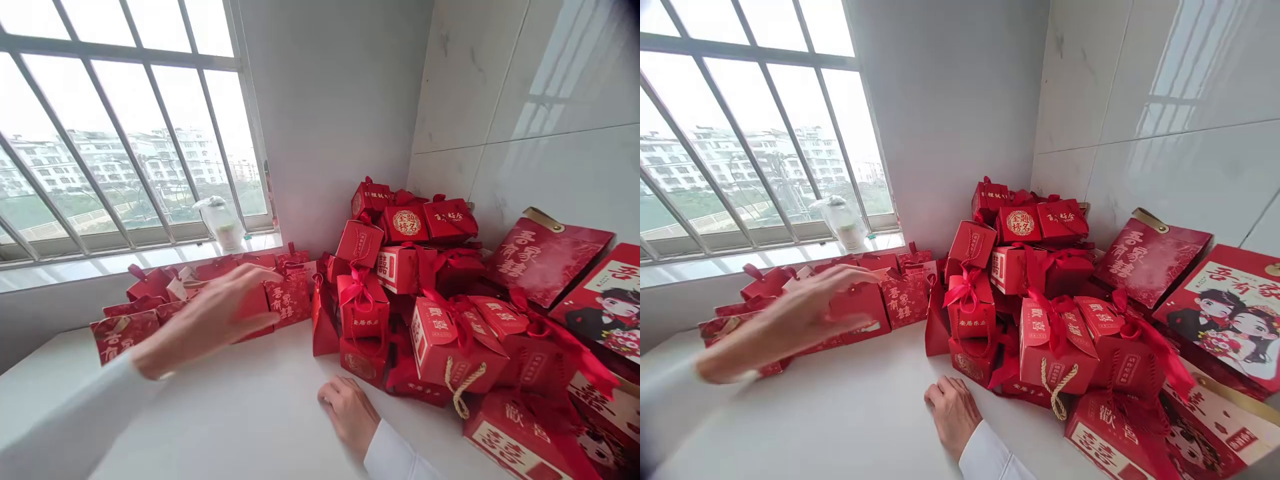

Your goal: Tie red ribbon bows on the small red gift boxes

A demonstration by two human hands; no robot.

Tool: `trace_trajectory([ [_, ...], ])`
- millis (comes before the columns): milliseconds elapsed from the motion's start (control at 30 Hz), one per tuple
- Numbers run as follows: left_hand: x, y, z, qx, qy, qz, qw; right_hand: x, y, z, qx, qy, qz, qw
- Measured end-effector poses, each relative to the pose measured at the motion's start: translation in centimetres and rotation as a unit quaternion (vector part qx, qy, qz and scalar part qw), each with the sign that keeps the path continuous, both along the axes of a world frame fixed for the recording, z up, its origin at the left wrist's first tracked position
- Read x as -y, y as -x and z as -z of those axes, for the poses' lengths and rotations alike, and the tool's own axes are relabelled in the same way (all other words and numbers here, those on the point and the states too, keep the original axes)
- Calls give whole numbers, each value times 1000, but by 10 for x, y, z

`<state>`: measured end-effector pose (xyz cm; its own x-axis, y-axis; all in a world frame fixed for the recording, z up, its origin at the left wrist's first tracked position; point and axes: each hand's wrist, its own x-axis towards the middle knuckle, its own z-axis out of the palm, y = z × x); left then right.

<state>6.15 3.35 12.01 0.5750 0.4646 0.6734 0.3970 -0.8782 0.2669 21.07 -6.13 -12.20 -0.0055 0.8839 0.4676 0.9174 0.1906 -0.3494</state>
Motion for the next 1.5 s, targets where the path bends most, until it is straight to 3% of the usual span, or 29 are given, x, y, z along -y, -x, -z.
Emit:
trace_trajectory([
  [100, -8, -50, 14, -206, 80, 118, 968, -7, 2, 10, 7, -42, 22, 999],
  [233, -23, -99, 45, -205, 170, 111, 957, -25, 6, 31, 25, -116, 52, 992],
  [367, -43, -107, 58, -180, 194, 155, 952, -36, 9, 45, 34, -166, 69, 983],
  [533, -44, -106, 68, -110, 210, 172, 956, -31, 11, 41, 34, -158, 83, 983],
  [667, -18, -91, 62, -45, 182, 107, 976, -21, 11, 30, 23, -113, 91, 989],
  [800, 11, -54, 49, -4, 163, 63, 985, -10, 10, 19, -1, -60, 61, 996],
  [867, 21, -30, 52, 16, 157, 36, 987, -6, 10, 14, -26, -40, 51, 998],
  [933, 27, -7, 66, 43, 156, -1, 987, -2, 8, 9, -60, -23, 46, 997],
  [1033, 32, 22, 98, 81, 169, -70, 980, 4, 4, 0, -112, 3, 25, 993],
  [1167, 35, 47, 132, 81, 236, -116, 961, 7, -3, -11, -218, 59, -17, 974],
  [1267, 34, 57, 146, 87, 292, -121, 945, 6, -6, -15, -307, 91, -18, 947],
  [1333, 31, 59, 154, 82, 308, -126, 940, 5, -5, -15, -313, 82, -16, 946],
  [1500, 26, 47, 176, 81, 284, -148, 944, 4, 0, -12, -348, 47, 6, 936],
])
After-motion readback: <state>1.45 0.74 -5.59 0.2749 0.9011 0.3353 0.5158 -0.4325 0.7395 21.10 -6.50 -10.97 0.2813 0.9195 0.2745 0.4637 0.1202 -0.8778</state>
